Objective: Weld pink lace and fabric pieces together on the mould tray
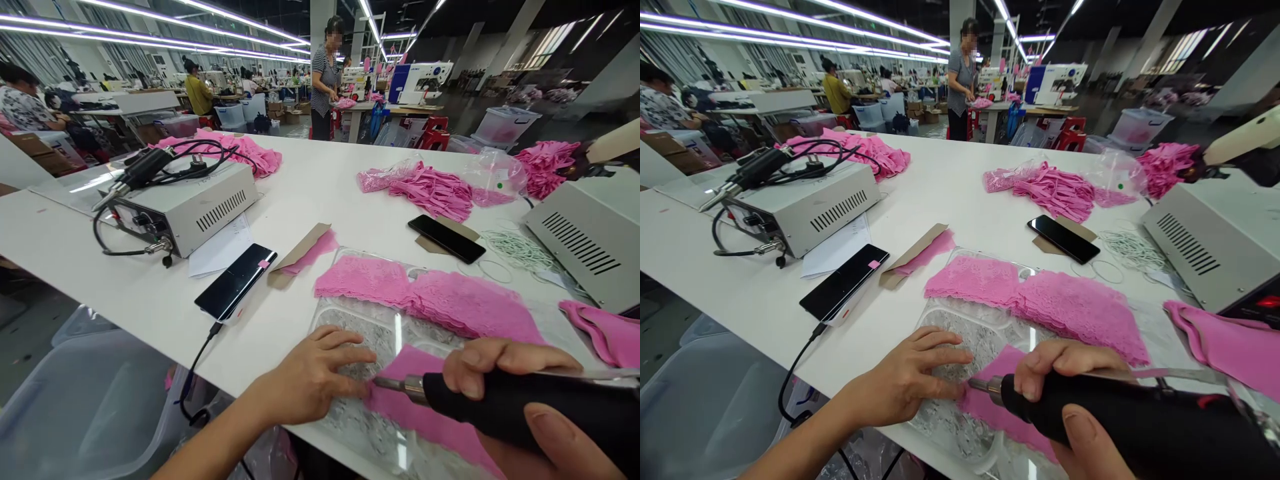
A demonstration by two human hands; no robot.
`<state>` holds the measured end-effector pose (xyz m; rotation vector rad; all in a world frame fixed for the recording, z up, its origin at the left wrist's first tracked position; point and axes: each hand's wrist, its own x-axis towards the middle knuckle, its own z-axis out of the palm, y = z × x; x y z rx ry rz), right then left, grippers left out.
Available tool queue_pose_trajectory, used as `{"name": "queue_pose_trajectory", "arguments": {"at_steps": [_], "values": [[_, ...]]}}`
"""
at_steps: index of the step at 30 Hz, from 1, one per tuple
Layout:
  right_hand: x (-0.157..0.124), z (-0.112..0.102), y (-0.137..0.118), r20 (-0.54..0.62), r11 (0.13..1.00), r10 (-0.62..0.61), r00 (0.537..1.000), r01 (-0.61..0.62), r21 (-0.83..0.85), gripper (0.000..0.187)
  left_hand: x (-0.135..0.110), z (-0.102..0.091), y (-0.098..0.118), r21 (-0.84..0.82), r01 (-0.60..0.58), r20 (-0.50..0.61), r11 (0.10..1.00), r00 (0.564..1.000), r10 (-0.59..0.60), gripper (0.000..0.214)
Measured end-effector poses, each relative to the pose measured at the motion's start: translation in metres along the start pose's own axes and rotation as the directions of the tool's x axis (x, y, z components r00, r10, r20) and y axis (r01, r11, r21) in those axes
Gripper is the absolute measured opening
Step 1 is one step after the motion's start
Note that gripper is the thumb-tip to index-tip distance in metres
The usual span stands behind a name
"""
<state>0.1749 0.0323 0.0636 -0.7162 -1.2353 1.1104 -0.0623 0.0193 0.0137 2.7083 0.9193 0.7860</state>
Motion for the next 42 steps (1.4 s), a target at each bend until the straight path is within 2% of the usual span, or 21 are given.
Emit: {"name": "queue_pose_trajectory", "arguments": {"at_steps": [3, 6, 8, 12, 15, 18, 20, 25, 29, 36, 42], "values": [[0.012, -0.013, -0.005, -0.125, 0.998, -0.061, 0.990, 0.063, 0.013, 0.012, 0.000, -0.002, 0.002, 0.006, 0.011, 0.026, 1.000, 1.000, -0.011, 0.051], [0.023, -0.027, -0.007, -0.279, 0.998, -0.053, 0.959, 0.060, 0.015, 0.008, 0.001, -0.005, 0.002, 0.011, -0.007, 0.067, 1.000, 0.998, 0.007, 0.053], [0.027, -0.033, -0.005, -0.320, 0.999, -0.035, 0.947, 0.046, 0.026, 0.009, 0.001, -0.007, 0.001, 0.006, -0.028, 0.099, 1.000, 0.995, 0.027, 0.055], [0.028, -0.032, 0.000, -0.265, 0.997, -0.034, 0.964, 0.050, 0.052, 0.008, 0.001, -0.011, 0.000, -0.037, -0.039, 0.123, 0.999, 0.992, 0.043, 0.055], [0.027, -0.030, 0.001, -0.214, 0.997, -0.038, 0.976, 0.050, 0.054, 0.010, 0.004, -0.012, 0.000, -0.137, -0.016, 0.053, 0.990, 0.998, 0.023, 0.046], [0.026, -0.032, -0.002, -0.172, 0.998, -0.025, 0.985, 0.034, 0.050, 0.011, 0.015, -0.007, 0.001, -0.220, 0.058, -0.048, 0.974, 0.996, -0.070, 0.035], [0.024, -0.034, -0.005, -0.167, 0.998, -0.023, 0.986, 0.032, 0.046, 0.012, 0.028, -0.001, 0.002, -0.227, 0.142, -0.074, 0.964, 0.984, -0.162, 0.024], [0.015, -0.040, -0.011, -0.190, 1.000, -0.026, 0.981, 0.027, 0.002, 0.013, 0.067, 0.017, 0.005, -0.150, 0.287, 0.036, 0.946, 0.958, -0.285, 0.002], [0.009, -0.043, -0.010, -0.237, 0.999, -0.026, 0.971, 0.034, 0.031, 0.016, 0.083, 0.026, 0.006, -0.093, 0.384, 0.104, 0.919, 0.921, -0.374, 0.021], [0.009, -0.045, -0.011, -0.205, 0.999, -0.029, 0.978, 0.034, 0.020, 0.017, 0.085, 0.035, 0.012, -0.108, 0.408, 0.065, 0.907, 0.913, -0.403, 0.017], [0.008, -0.044, -0.014, -0.188, 0.999, -0.024, 0.982, 0.030, 0.029, 0.011, 0.075, 0.033, 0.007, -0.087, 0.436, -0.057, 0.896, 0.896, -0.441, 0.008]]}}
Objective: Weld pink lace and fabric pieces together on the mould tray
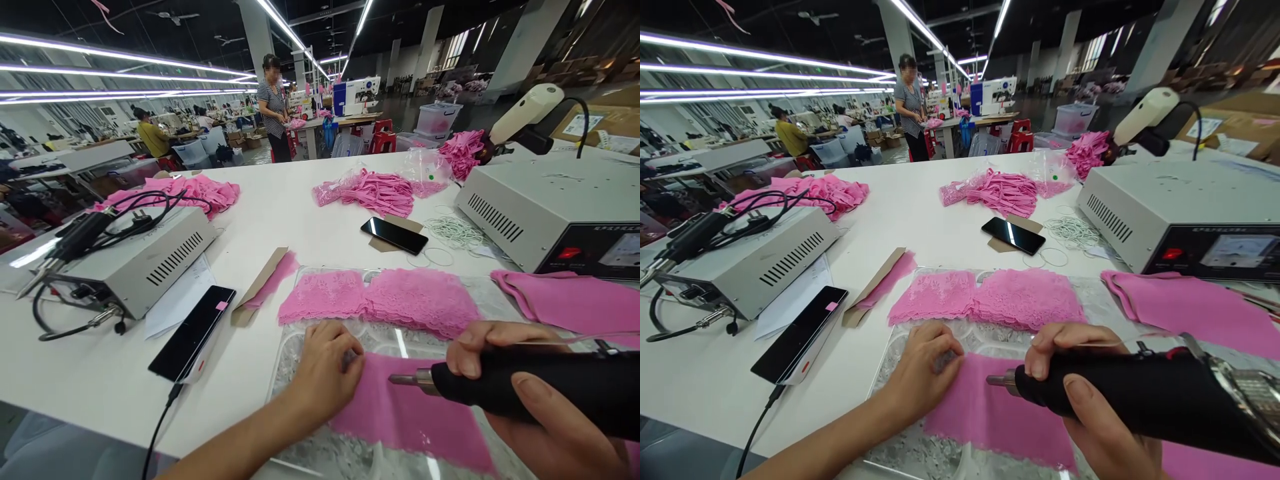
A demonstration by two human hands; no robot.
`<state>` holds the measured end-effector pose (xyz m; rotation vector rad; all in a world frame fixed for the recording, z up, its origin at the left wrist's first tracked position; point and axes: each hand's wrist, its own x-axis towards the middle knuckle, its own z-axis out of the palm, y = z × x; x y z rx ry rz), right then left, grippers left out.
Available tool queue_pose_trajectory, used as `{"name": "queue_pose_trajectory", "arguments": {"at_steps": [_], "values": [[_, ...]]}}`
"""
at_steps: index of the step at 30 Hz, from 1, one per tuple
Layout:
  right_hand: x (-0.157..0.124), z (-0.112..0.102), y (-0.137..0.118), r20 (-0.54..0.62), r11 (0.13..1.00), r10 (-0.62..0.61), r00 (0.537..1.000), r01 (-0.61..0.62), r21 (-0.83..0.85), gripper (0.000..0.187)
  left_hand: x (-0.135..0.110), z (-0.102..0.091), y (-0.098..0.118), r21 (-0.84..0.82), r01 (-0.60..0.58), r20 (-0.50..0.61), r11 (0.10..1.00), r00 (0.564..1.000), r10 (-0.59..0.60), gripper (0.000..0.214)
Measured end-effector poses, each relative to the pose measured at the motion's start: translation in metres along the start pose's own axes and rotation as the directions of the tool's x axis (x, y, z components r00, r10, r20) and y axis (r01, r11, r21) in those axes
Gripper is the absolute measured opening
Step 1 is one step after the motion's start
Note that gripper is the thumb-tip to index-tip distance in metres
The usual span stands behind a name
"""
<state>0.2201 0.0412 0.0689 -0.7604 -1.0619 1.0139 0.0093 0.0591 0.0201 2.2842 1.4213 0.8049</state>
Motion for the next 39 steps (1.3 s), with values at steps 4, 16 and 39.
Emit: {"name": "queue_pose_trajectory", "arguments": {"at_steps": [4, 16, 39], "values": [[0.003, 0.000, 0.000, 0.035, 0.999, -0.038, 0.999, 0.038, 0.005, 0.012, -0.010, -0.009, -0.004, 0.026, -0.137, -0.019, 0.990, 0.990, 0.138, 0.016], [0.019, 0.016, 0.009, 0.052, 0.994, -0.102, 0.993, 0.104, -0.042, 0.016, -0.023, -0.008, -0.004, 0.219, -0.378, -0.003, 0.899, 0.922, 0.388, 0.021], [0.018, 0.016, 0.020, 0.069, 0.996, -0.088, 0.994, 0.090, -0.028, 0.012, -0.023, -0.009, -0.001, 0.236, -0.363, -0.035, 0.901, 0.924, 0.381, 0.024]]}}
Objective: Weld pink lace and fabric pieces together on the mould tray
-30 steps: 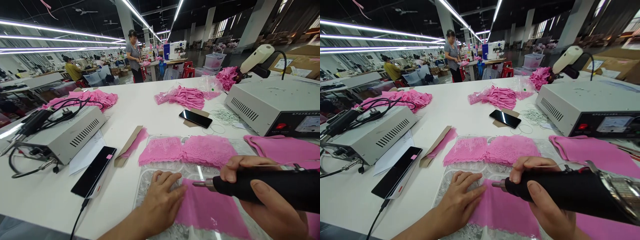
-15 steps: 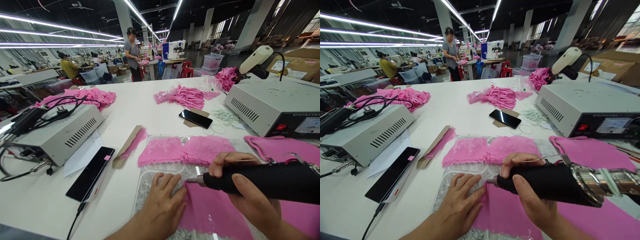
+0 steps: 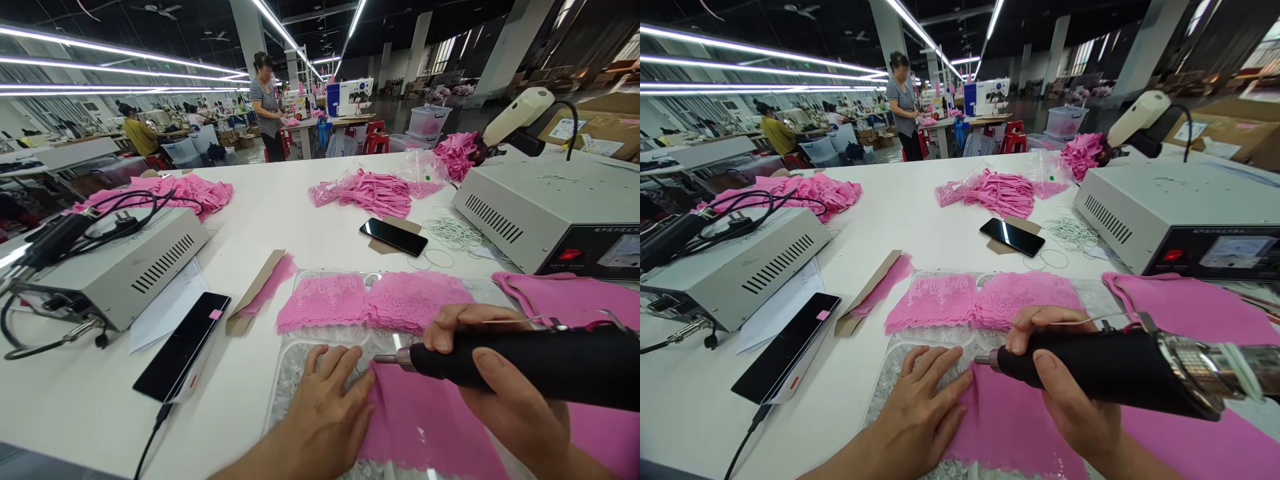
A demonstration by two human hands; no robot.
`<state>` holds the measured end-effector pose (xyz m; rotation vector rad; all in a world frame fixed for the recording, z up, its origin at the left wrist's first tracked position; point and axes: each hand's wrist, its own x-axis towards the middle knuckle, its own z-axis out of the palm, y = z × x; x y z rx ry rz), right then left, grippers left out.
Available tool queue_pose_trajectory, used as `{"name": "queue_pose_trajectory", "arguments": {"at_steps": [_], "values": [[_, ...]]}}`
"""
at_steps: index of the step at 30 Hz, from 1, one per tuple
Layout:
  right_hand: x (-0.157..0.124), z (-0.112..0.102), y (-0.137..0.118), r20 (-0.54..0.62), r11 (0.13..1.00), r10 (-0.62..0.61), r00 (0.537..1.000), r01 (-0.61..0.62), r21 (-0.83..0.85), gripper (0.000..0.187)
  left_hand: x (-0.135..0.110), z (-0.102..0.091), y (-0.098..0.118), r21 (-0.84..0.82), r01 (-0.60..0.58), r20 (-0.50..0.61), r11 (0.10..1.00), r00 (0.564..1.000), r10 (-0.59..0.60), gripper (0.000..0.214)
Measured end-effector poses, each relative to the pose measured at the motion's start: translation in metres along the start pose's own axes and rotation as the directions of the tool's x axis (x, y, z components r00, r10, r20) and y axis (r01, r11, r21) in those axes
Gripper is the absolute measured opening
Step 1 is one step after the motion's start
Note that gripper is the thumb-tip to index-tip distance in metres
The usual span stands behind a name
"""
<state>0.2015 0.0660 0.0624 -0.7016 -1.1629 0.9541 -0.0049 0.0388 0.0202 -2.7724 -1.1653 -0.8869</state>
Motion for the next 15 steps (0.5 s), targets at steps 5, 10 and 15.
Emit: {"name": "queue_pose_trajectory", "arguments": {"at_steps": [5, 10, 15], "values": [[-0.0009, 0.0006, -0.0001, -0.023, 0.999, 0.014, 1.000, -0.014, 0.035, 0.015, 0.0016, -0.0003, 0.0010, -0.010, 0.009, -0.008, 1.000, 1.000, -0.009, 0.024], [-0.0007, 0.0016, 0.0004, -0.004, 1.000, 0.007, 1.000, -0.007, 0.018, 0.014, 0.0006, 0.0005, 0.0009, -0.020, 0.001, -0.004, 1.000, 1.000, -0.001, 0.024], [0.0020, 0.0021, -0.0018, 0.016, 1.000, 0.006, 1.000, -0.006, -0.010, 0.014, -0.0013, 0.0020, 0.0003, -0.017, 0.011, 0.012, 1.000, 1.000, -0.011, 0.025]]}}
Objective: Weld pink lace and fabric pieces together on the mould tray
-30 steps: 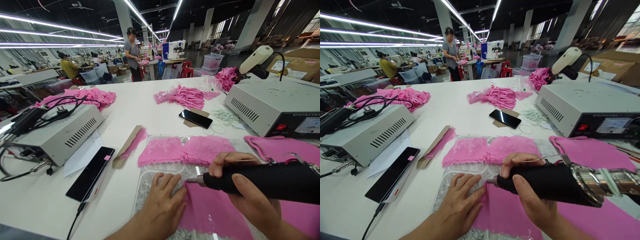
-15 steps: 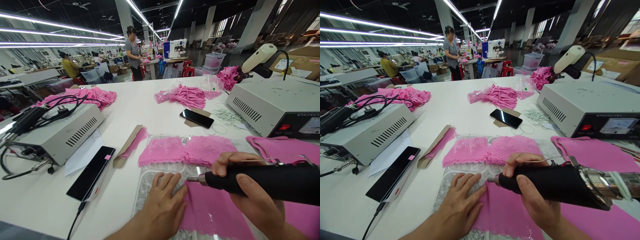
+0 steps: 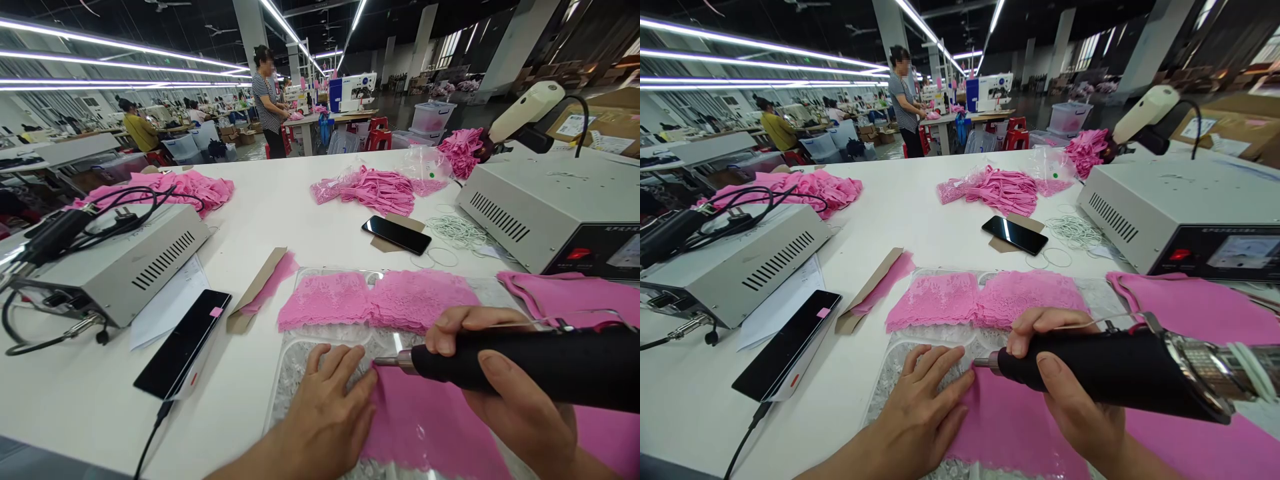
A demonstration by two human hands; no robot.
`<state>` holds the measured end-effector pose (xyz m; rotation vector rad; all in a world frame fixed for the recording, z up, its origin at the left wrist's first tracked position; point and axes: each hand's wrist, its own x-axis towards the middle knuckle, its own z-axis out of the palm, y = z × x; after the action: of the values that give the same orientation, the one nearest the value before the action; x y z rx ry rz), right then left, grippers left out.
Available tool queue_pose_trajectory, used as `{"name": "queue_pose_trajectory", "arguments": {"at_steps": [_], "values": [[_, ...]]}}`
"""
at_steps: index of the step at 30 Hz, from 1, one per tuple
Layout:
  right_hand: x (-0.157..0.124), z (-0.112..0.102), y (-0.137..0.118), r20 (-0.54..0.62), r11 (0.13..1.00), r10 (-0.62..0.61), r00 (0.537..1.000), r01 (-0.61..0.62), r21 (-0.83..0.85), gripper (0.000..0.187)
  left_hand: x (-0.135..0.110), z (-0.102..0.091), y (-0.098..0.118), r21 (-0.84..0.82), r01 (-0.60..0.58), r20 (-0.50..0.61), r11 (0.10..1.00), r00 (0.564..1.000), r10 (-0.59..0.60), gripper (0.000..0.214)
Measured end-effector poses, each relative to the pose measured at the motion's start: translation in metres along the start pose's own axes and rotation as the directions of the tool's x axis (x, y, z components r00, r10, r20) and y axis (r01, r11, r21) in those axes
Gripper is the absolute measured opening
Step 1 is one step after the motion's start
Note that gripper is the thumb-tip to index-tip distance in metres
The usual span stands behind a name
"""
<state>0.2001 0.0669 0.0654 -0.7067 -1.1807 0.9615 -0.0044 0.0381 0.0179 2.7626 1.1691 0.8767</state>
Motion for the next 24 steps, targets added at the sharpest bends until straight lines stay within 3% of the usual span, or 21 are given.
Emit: {"name": "queue_pose_trajectory", "arguments": {"at_steps": [6, 11, 16, 20, 24], "values": [[0.003, 0.000, -0.001, 0.027, 0.998, -0.037, 0.999, 0.038, -0.041, 0.010, 0.001, -0.001, -0.001, -0.025, 0.005, 0.035, 1.000, 0.999, -0.004, 0.025], [-0.001, -0.001, 0.001, -0.002, 0.999, 0.020, 1.000, -0.020, 0.043, 0.013, -0.003, -0.019, 0.000, -0.029, 0.028, 0.122, 0.999, 0.992, -0.024, 0.036], [-0.007, 0.000, -0.002, -0.018, 0.994, 0.074, 0.997, -0.072, 0.087, 0.012, -0.031, -0.038, 0.006, -0.033, 0.100, 0.161, 0.994, 0.982, -0.094, 0.029], [-0.009, 0.004, -0.003, 0.007, 0.990, 0.111, 0.994, -0.112, 0.086, 0.013, -0.056, -0.034, 0.009, -0.026, 0.095, 0.107, 0.995, 0.990, -0.092, 0.031], [-0.010, 0.006, -0.004, 0.001, 0.989, 0.122, 0.993, -0.121, 0.080, 0.014, -0.061, -0.031, 0.009, -0.006, 0.090, 0.082, 0.996, 0.993, -0.089, 0.032]]}}
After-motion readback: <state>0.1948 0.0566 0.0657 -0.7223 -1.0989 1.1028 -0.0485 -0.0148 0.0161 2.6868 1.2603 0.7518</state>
